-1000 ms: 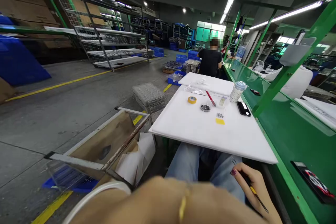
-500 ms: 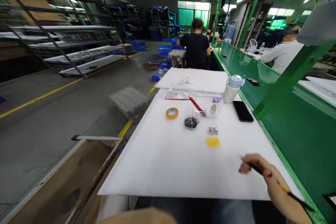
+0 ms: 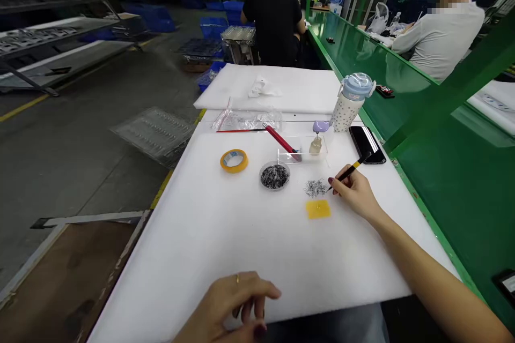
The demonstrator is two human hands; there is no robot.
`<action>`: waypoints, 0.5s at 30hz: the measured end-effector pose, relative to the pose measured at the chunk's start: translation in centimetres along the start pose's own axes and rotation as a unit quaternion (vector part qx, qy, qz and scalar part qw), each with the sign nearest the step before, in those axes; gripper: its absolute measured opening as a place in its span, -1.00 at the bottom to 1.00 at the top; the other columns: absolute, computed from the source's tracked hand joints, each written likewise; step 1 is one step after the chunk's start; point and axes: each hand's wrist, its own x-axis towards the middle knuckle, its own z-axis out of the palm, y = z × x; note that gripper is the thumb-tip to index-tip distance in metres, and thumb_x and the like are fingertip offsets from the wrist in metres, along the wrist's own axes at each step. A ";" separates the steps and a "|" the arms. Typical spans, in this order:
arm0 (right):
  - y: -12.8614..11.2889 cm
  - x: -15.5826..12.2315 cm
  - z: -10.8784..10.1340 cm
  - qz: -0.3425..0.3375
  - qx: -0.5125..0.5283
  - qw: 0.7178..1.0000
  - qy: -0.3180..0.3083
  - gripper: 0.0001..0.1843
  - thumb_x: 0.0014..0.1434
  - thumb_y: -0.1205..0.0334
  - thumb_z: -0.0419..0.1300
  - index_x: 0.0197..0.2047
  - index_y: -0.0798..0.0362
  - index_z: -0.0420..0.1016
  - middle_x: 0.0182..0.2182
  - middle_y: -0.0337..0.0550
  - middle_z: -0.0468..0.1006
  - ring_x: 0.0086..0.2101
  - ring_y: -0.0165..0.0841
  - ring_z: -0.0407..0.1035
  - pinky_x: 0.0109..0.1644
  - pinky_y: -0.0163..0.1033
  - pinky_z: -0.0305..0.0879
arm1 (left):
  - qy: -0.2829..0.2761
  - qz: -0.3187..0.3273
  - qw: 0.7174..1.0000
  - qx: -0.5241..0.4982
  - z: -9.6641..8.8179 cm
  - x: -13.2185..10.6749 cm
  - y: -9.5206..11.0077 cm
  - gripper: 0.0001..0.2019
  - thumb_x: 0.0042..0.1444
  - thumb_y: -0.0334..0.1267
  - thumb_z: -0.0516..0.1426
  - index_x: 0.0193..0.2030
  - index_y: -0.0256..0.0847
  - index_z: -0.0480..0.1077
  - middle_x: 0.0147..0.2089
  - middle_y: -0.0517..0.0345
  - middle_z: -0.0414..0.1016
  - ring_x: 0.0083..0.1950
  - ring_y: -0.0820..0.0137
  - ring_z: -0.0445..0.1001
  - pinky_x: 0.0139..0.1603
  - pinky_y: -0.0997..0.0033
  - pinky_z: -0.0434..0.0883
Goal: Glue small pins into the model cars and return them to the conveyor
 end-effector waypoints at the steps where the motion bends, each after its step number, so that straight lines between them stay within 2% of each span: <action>1: 0.1 0.0 0.1 0.002 -0.002 1.000 0.003 -0.71 0.13 -0.05 0.28 -0.37 -0.02 0.37 -0.59 -0.19 0.56 -0.52 -0.30 0.41 -0.42 -0.21 0.28 | 0.039 -0.036 0.999 -0.005 0.1 -0.1 0.0 -0.67 0.28 0.15 0.16 -0.05 0.03 0.61 -0.38 0.16 0.55 -0.40 0.39 0.46 -0.34 0.45 0.42; 3: 0.1 0.0 0.3 0.006 -0.006 1.000 0.004 -0.73 0.11 -0.02 0.28 -0.38 -0.03 0.37 -0.60 -0.20 0.55 -0.52 -0.30 0.41 -0.43 -0.22 0.26 | 0.100 -0.091 0.990 -0.026 0.2 0.0 0.2 -0.64 0.26 0.18 0.17 -0.15 -0.02 0.61 -0.43 0.17 0.48 -0.42 0.41 0.39 -0.36 0.44 0.37; 6: 0.0 0.0 0.5 0.010 -0.012 1.000 0.008 -0.75 0.10 0.02 0.28 -0.40 -0.03 0.37 -0.60 -0.20 0.54 -0.51 -0.29 0.43 -0.43 -0.21 0.24 | 0.143 -0.109 0.982 -0.058 0.6 0.2 0.5 -0.58 0.23 0.24 0.17 -0.22 -0.06 0.61 -0.47 0.18 0.42 -0.43 0.41 0.33 -0.36 0.43 0.32; 15: 0.1 -0.4 0.6 -0.001 -0.010 0.999 0.034 -0.78 0.10 0.05 0.25 -0.41 -0.04 0.34 -0.63 -0.25 0.48 -0.56 -0.33 0.36 -0.45 -0.22 0.19 | 0.175 -0.101 0.976 -0.088 1.1 0.6 0.6 -0.58 0.21 0.25 0.20 -0.22 -0.06 0.60 -0.47 0.21 0.38 -0.40 0.41 0.32 -0.33 0.43 0.30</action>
